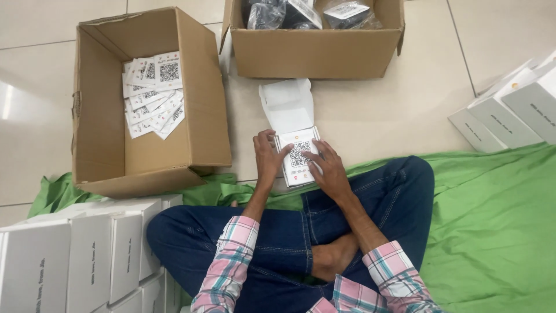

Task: The person packs electronic items into boxes and applies stickers.

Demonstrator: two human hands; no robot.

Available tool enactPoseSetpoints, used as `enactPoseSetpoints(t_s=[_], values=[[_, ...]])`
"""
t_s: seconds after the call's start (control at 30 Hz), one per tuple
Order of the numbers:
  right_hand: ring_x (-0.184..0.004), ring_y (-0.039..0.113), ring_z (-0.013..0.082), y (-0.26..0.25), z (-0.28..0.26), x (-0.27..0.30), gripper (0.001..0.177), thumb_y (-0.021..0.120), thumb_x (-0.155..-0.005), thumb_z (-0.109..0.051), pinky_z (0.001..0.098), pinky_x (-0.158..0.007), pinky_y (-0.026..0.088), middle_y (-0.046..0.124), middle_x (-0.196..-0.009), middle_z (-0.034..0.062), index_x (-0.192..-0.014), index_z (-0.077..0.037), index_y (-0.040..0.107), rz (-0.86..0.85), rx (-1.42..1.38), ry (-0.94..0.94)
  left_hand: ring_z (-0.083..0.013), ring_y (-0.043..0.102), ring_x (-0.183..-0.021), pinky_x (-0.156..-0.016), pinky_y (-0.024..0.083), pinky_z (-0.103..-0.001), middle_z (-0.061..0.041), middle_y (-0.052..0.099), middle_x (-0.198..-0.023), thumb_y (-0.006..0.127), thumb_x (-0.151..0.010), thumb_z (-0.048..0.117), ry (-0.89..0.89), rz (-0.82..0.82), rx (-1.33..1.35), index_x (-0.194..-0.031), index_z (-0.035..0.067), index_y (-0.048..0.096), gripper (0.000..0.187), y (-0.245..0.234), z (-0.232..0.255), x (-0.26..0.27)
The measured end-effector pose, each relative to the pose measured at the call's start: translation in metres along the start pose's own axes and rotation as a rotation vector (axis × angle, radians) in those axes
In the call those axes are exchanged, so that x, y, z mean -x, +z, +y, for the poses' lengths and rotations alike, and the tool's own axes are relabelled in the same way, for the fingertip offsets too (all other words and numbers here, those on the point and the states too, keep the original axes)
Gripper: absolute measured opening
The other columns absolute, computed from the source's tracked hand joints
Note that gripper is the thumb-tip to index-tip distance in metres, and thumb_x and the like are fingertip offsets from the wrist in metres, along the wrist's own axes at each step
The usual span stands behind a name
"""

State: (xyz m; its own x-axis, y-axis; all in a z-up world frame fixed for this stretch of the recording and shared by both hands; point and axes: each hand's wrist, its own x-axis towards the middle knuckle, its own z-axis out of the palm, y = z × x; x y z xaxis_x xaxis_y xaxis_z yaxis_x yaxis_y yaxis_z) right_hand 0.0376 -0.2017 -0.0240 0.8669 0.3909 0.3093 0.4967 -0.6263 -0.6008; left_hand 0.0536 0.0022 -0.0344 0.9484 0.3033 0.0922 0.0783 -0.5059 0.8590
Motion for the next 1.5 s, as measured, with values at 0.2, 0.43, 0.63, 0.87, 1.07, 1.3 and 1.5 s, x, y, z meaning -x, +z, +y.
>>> enactPoseSetpoints(t_s=[0.2, 0.43, 0.63, 0.87, 1.07, 1.3, 1.5], values=[[-0.150, 0.038, 0.0413, 0.002, 0.007, 0.001, 0.039, 0.063, -0.094, -0.004, 0.0515, -0.120, 0.040, 0.048, -0.156, 0.0152, -0.129, -0.019, 0.070, -0.014, -0.121, 0.007, -0.0239, 0.063, -0.114, -0.095, 0.053, -0.037, -0.018, 0.060, -0.128, 0.080, -0.089, 0.031, -0.225, -0.100, 0.396, -0.139, 0.001, 0.047, 0.067, 0.003, -0.015, -0.006], [-0.148, 0.037, 0.0412, 0.001, 0.008, 0.007, 0.042, 0.067, -0.090, -0.005, 0.0525, -0.120, 0.035, 0.047, -0.156, 0.0140, -0.128, -0.022, 0.073, -0.076, -0.133, 0.008, -0.0208, 0.066, -0.108, -0.097, 0.050, -0.036, -0.013, 0.071, -0.122, 0.069, -0.094, 0.024, -0.454, -0.283, 0.645, -0.136, 0.003, 0.059, 0.048, -0.010, -0.008, -0.008], [-0.148, 0.037, 0.0392, 0.001, 0.008, 0.010, 0.042, 0.070, -0.088, -0.007, 0.0519, -0.121, 0.036, 0.048, -0.155, 0.0141, -0.127, -0.023, 0.075, -0.096, -0.159, -0.049, -0.0224, 0.061, -0.120, -0.110, 0.041, -0.036, -0.012, 0.068, -0.129, 0.073, -0.086, 0.005, -0.516, -0.303, 0.767, -0.140, 0.002, 0.057, 0.056, -0.014, -0.027, -0.013], [-0.145, 0.034, 0.0408, 0.004, 0.006, 0.006, 0.036, 0.075, -0.090, -0.020, 0.0487, -0.108, 0.047, 0.030, -0.158, 0.0224, -0.126, -0.022, 0.071, -0.073, -0.269, 0.055, -0.0213, 0.056, -0.128, -0.120, 0.027, -0.043, -0.012, 0.066, -0.134, 0.071, -0.083, -0.001, -0.578, -0.254, 0.683, -0.147, 0.007, 0.050, 0.067, -0.027, 0.005, -0.012], [-0.145, 0.040, 0.0363, 0.005, 0.007, 0.007, 0.037, 0.069, -0.096, -0.022, 0.0461, -0.112, 0.048, 0.039, -0.158, 0.0165, -0.133, -0.025, 0.070, -0.143, -0.315, 0.169, -0.0230, 0.057, -0.129, -0.122, 0.025, -0.046, -0.013, 0.069, -0.132, 0.070, -0.082, -0.003, -0.588, -0.242, 0.615, -0.143, 0.007, 0.054, 0.063, -0.028, 0.007, -0.011], [-0.137, 0.044, 0.0376, 0.008, 0.012, 0.009, 0.032, 0.074, -0.093, -0.024, 0.0501, -0.113, 0.044, 0.040, -0.157, 0.0168, -0.125, -0.023, 0.075, -0.103, -0.276, 0.090, -0.0234, 0.062, -0.121, -0.110, 0.041, -0.039, -0.013, 0.070, -0.125, 0.069, -0.084, -0.006, -0.469, -0.223, 0.581, -0.136, 0.004, 0.056, 0.054, -0.022, -0.005, -0.003], [-0.136, 0.044, 0.0382, 0.002, 0.008, 0.007, 0.038, 0.074, -0.093, -0.031, 0.0506, -0.112, 0.044, 0.037, -0.158, 0.0169, -0.129, -0.021, 0.070, -0.110, -0.301, 0.102, -0.0235, 0.069, -0.110, -0.097, 0.053, -0.035, -0.017, 0.073, -0.120, 0.066, -0.089, -0.004, -0.364, -0.204, 0.617, -0.133, -0.003, 0.057, 0.045, -0.018, -0.012, -0.004]])
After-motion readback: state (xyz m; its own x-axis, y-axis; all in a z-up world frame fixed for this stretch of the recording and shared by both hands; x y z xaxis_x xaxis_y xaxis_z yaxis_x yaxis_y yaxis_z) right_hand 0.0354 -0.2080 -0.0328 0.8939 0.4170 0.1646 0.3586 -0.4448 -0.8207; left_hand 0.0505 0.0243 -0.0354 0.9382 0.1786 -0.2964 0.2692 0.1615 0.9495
